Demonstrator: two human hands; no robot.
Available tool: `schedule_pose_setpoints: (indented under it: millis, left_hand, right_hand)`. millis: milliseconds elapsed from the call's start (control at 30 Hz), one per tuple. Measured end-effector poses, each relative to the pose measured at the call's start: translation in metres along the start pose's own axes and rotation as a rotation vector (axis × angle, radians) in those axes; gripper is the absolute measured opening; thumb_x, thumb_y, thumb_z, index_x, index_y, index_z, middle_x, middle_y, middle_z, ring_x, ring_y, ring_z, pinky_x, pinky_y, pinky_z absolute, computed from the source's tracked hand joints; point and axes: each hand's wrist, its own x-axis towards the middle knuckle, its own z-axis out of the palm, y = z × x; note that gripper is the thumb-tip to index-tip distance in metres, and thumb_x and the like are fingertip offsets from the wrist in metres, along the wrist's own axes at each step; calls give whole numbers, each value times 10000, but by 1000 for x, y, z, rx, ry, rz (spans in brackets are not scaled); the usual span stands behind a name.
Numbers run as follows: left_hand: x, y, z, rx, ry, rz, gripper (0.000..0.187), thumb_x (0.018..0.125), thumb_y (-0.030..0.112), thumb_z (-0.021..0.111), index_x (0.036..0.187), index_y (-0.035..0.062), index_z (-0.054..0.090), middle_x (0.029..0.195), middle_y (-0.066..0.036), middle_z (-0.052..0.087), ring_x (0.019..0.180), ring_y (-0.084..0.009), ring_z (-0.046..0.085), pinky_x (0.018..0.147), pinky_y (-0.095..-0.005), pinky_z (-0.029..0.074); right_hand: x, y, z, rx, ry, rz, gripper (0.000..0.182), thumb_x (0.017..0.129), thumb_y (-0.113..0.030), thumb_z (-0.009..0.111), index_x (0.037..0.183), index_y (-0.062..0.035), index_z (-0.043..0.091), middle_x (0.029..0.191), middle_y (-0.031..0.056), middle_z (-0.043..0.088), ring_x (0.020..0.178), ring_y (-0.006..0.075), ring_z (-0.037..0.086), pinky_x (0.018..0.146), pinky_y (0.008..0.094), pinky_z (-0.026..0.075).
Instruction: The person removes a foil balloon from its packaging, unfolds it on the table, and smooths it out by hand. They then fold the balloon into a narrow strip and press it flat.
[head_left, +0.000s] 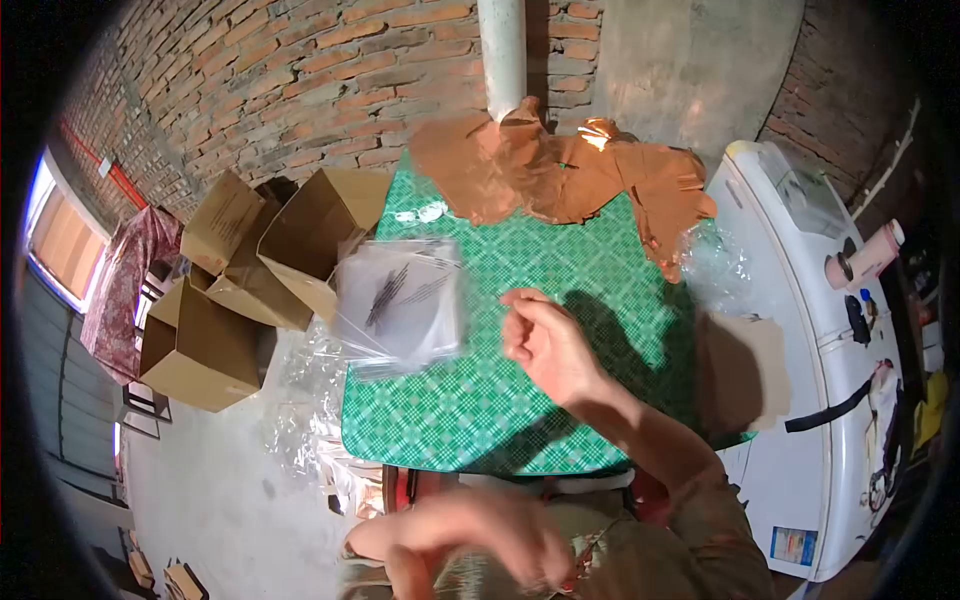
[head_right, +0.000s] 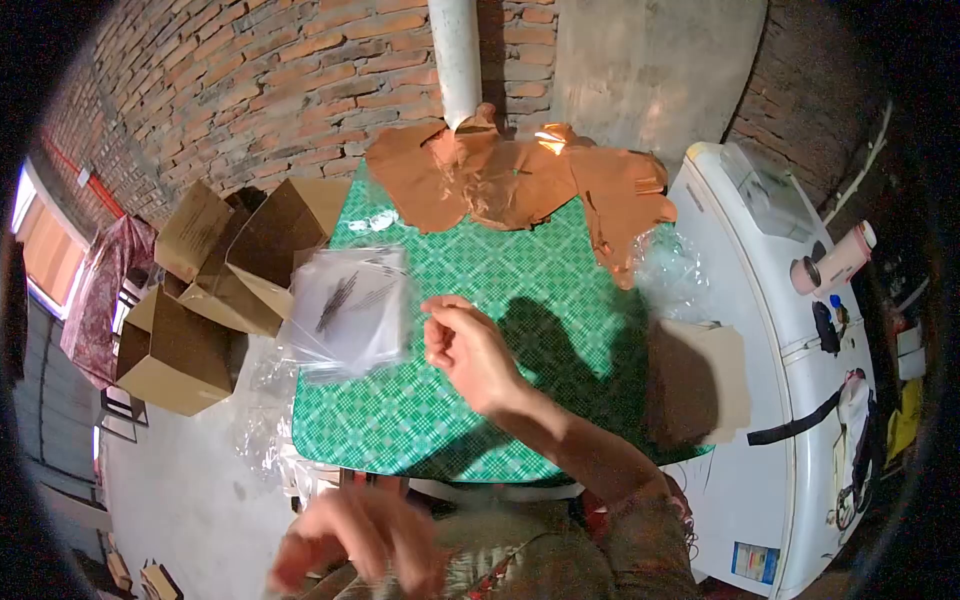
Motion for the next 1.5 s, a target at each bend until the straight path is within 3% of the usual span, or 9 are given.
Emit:
schedule_pose_setpoints:
  millis: [133,267,500,633,700,833,867,1233,1500]
  left_hand:
    - [-12,-16,-50,776,893,-279,819,922,148,745,1562,110,236,1590,-162,286,1437,-334,366,926,-476,561]
    - [-20,-44,-74,272,949,-539,745,1025,112,627,1617,100,176,1300,-149,546,982,-188,640,722,-295,579]
    - [-60,-19,-126,572,1132,-708,340,1090,216,531,1400,86,583,762,80,421,625,-20,386,551,-200,307]
    - [-142,39,-222,1578,1018,-392,248,1080,215,541,1156,23,680,832,4,649,751,-166,618,673,-302,470]
    - [-214,99,-279,1726,1014,-811,277,1051,217,567,1206,9,664,1045,-101,757,995,-300,705,864,-377,519]
    - [-248,160,-281,2291,635,-1961,585,908,292,705,1436,82,565,1579,-198,431,1525,-369,297,1154,-619,334]
    - [-281,183,-309,2252,654,-1879,675,865,306,740,1457,58,531,1670,-169,266,1582,-382,96,1180,-683,239]
    - [-52,59,-362,2224,345,-546,327,872,42,717,1198,23,711,1456,-192,557,1431,-402,437,1162,-464,405]
    - [72,-126,-373,1600,299,-380,354,905,95,697,1256,44,676,1244,-196,689,1166,-383,644,1004,-440,517]
  right_hand:
    - [7,8,10,101,-3,-13,163,1009,-169,556,1110,-44,583,751,7,510,656,106,452,593,261,351]
    - [11,24,18,120,-64,41,181,995,-161,533,1124,-38,562,768,16,518,662,99,443,596,260,362]
    - [60,48,-11,-479,-214,6,255,1012,-159,590,1242,-52,569,1093,50,626,1022,153,586,944,338,455]
    - [144,-7,-92,-1584,-15,-871,492,898,-234,736,1328,-76,556,1313,110,595,1272,286,530,1045,444,426]
    - [167,-57,-130,-1969,135,-755,517,878,-237,741,1338,-86,559,1379,117,577,1349,318,485,1096,488,386]
    - [186,-106,-199,-2289,168,-747,436,885,-197,705,1289,-75,598,1425,99,580,1396,306,471,1118,478,393]
    - [191,-112,-213,-2323,139,-748,404,882,-183,699,1262,-71,617,1410,103,598,1386,305,487,1115,467,406]
    - [222,-119,-235,-2188,341,-612,176,928,-200,676,850,-44,650,813,170,712,790,355,701,705,471,549]
    - [234,-128,-239,-1953,386,-663,351,915,-393,727,830,-55,690,778,172,689,748,394,669,668,490,523]
